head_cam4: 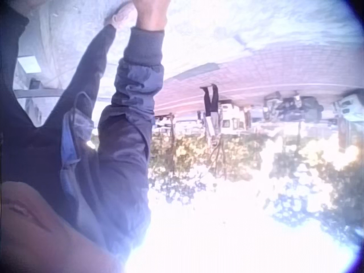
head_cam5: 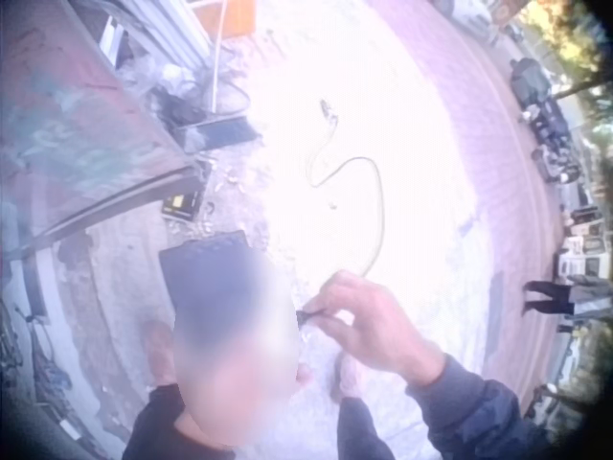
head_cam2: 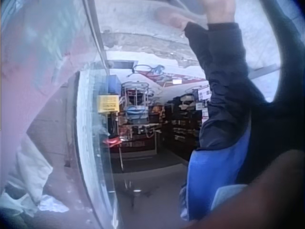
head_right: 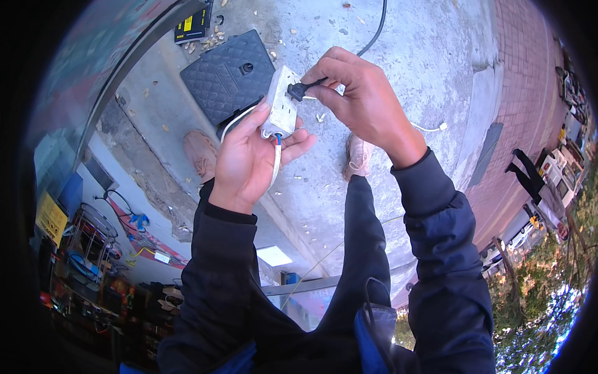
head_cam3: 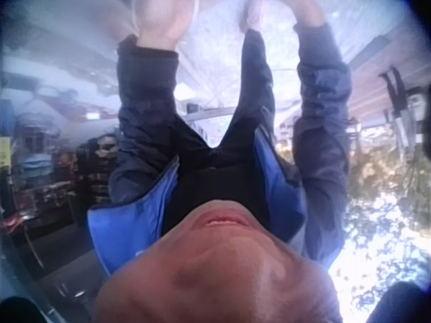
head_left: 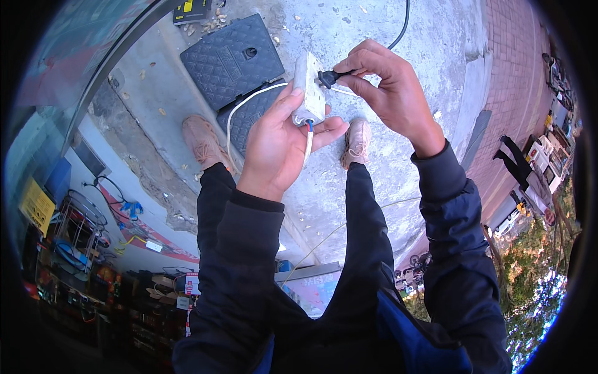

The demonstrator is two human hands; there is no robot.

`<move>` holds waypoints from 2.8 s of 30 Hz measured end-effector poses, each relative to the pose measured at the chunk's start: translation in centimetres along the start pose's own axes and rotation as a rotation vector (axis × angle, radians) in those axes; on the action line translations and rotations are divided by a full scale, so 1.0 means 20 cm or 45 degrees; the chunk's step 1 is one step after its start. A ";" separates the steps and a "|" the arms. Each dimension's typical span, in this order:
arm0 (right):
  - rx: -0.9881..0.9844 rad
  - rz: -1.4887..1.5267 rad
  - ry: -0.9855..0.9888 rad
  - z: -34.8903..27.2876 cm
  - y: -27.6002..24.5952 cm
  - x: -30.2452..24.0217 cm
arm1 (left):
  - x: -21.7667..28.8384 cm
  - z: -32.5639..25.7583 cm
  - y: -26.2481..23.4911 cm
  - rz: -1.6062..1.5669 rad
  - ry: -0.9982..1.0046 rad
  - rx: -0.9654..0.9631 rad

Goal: The person inspects a small circuit board with a magnifying glass, then connects it to a power strip and uses a multimeter to measure voltage. The person handles the board, power strip, and multimeter throughout the clip.

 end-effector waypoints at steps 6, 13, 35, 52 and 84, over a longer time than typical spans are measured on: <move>-0.100 0.113 0.099 0.00 0.04 0.00 | 0.00 -0.01 0.00 0.099 0.030 0.028; -0.048 0.235 0.211 -0.04 0.11 0.02 | 0.01 -0.04 -0.01 0.195 0.006 0.134; -0.030 0.129 0.513 -0.21 0.93 -0.26 | 0.19 -0.54 -0.41 1.129 0.855 0.864; 0.209 1.704 0.928 0.25 0.99 -0.56 | 0.21 -0.79 -0.52 0.792 0.548 0.305; -0.134 0.796 0.949 0.39 1.60 -2.07 | -0.50 -2.01 -0.66 0.214 0.495 -0.001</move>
Point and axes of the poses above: each hand's wrist, its own z-axis towards the middle knuckle, its own y-axis out of the palm, x = y × z, the point moved 4 cm from there along z, towards the middle knuckle, and after that the axes turned 13 degrees about -y, right-handed, at the moved point
